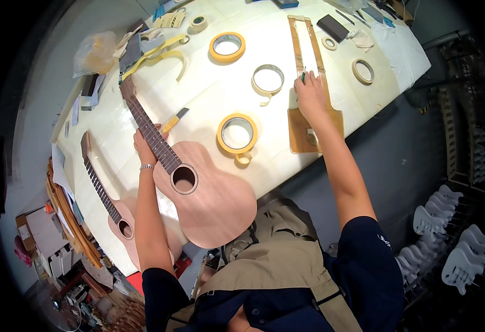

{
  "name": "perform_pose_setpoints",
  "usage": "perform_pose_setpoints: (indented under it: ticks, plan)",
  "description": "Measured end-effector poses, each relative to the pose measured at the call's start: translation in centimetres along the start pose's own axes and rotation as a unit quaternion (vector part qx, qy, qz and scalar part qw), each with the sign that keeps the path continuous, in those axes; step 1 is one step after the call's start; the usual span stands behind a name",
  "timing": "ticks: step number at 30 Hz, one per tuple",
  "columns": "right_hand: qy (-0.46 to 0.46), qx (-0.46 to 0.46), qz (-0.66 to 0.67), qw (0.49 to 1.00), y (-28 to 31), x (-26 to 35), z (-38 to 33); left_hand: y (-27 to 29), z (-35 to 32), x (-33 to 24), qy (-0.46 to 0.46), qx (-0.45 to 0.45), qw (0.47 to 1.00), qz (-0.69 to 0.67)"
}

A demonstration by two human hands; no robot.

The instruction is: The person applies masking tape to the fretboards of two acoustic guitars. They use a utility knife to cut the tape and a pencil to mark a wooden template. The person also retrieves a newspaper from a cabinet and uses it to cover the soundholes of the guitars.

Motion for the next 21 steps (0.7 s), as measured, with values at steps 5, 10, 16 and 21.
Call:
perform_pose_setpoints:
  ticks: [5,10,16,21]
  plan:
    - [0.014,-0.150,0.052,0.987,4.5,4.3,-0.3,-0.4,-3.7,3.6,0.084,0.032,0.988,0.127]
    - [0.039,-0.021,0.062,0.997,2.0,10.8,-0.1,4.5,-9.9,3.6,0.280,0.130,0.926,0.215]
    - [-0.189,0.316,0.730,0.575,2.4,15.2,-3.9,8.3,-15.6,1.0,0.263,0.077,0.939,0.206]
    - [-0.108,0.347,0.843,0.396,9.3,20.6,-12.3,13.1,-15.0,-8.5,0.260,-0.165,0.925,-0.224]
Point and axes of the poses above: each hand's wrist, its own z-axis towards the middle knuckle, its own y-axis out of the back of the hand, x = y × z, the point moved 9 cm from there along z, towards the middle knuckle, and after that the axes turned 12 degrees about -y, right-handed, at the moved point
